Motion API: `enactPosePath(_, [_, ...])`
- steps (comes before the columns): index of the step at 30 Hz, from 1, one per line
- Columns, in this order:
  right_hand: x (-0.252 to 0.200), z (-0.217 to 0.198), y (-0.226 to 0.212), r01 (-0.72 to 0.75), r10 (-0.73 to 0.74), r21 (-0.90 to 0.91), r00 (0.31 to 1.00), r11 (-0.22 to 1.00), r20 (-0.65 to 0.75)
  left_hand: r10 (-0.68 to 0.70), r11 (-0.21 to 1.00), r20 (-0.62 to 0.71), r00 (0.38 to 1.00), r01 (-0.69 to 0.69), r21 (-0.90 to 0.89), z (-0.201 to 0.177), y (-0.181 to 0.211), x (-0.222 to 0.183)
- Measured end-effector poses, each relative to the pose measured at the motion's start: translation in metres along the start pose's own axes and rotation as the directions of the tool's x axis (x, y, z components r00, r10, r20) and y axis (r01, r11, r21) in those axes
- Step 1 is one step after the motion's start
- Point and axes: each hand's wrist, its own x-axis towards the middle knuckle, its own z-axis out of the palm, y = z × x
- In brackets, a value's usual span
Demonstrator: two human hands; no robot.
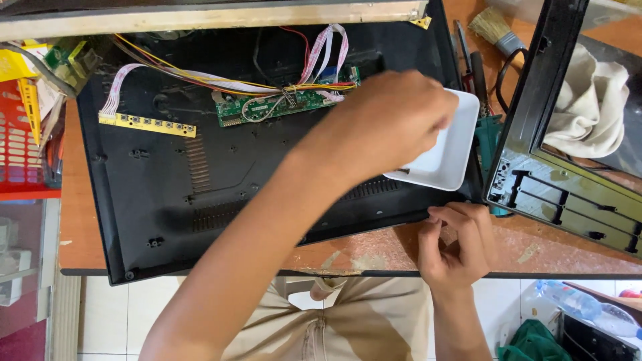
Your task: Disassembling a monitor and soldering components on its internal circuit board.
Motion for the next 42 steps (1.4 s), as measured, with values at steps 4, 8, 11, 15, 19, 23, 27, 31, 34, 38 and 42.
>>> enactPosePath(4, [0.001,-0.002,-0.002,-0.019,0.019,-0.021,1.000,1.000,0.018,-0.006,0.987,-0.179,0.984,-0.023,-0.159,-0.020,-0.017,-0.019])
enactPosePath(8, [-0.001,0.000,0.000,-0.003,0.002,-0.022,1.000,1.000,-0.006,-0.054,0.970,-0.262,0.964,-0.011,-0.241,-0.017,-0.024,-0.034])
enactPosePath(11, [-0.005,0.001,0.002,-0.005,0.003,-0.040,0.999,0.999,-0.042,-0.072,0.955,-0.279,0.958,-0.015,-0.298,-0.017,-0.023,-0.037])
enactPosePath(15, [-0.018,0.000,0.010,-0.106,0.090,-0.061,0.970,0.992,-0.225,-0.032,0.965,-0.294,0.955,-0.046,-0.257,-0.004,-0.027,-0.032])
enactPosePath(19, [-0.027,-0.003,0.016,-0.228,0.225,0.030,0.916,0.973,-0.333,-0.003,0.992,-0.257,0.966,-0.030,-0.123,0.007,-0.026,-0.024])
enactPosePath(23, [-0.033,-0.007,0.019,-0.292,0.293,0.051,0.898,0.955,-0.328,0.211,0.956,-0.304,0.929,-0.132,0.261,0.030,-0.028,-0.008])
enactPosePath(27, [-0.031,-0.007,0.020,-0.274,0.271,0.037,0.905,0.961,-0.328,0.198,0.906,-0.207,0.958,-0.099,0.411,0.053,-0.019,0.028])
enactPosePath(31, [-0.031,-0.006,0.024,-0.292,0.306,0.098,0.863,0.951,-0.402,0.122,0.879,-0.176,0.977,-0.024,0.476,0.076,-0.014,0.051])
enactPosePath(34, [-0.033,-0.007,0.030,-0.354,0.435,0.255,0.767,0.900,-0.471,0.063,0.886,-0.155,0.986,0.016,0.464,0.083,-0.014,0.058])
enactPosePath(38, [-0.038,-0.012,0.042,-0.450,0.641,0.463,0.617,0.764,-0.457,0.039,0.858,-0.155,0.987,0.047,0.512,0.083,-0.010,0.060])
enactPosePath(42, [-0.030,-0.013,0.038,-0.481,0.680,0.486,0.589,0.729,-0.436,0.055,0.831,-0.190,0.980,0.061,0.553,0.089,-0.007,0.062])
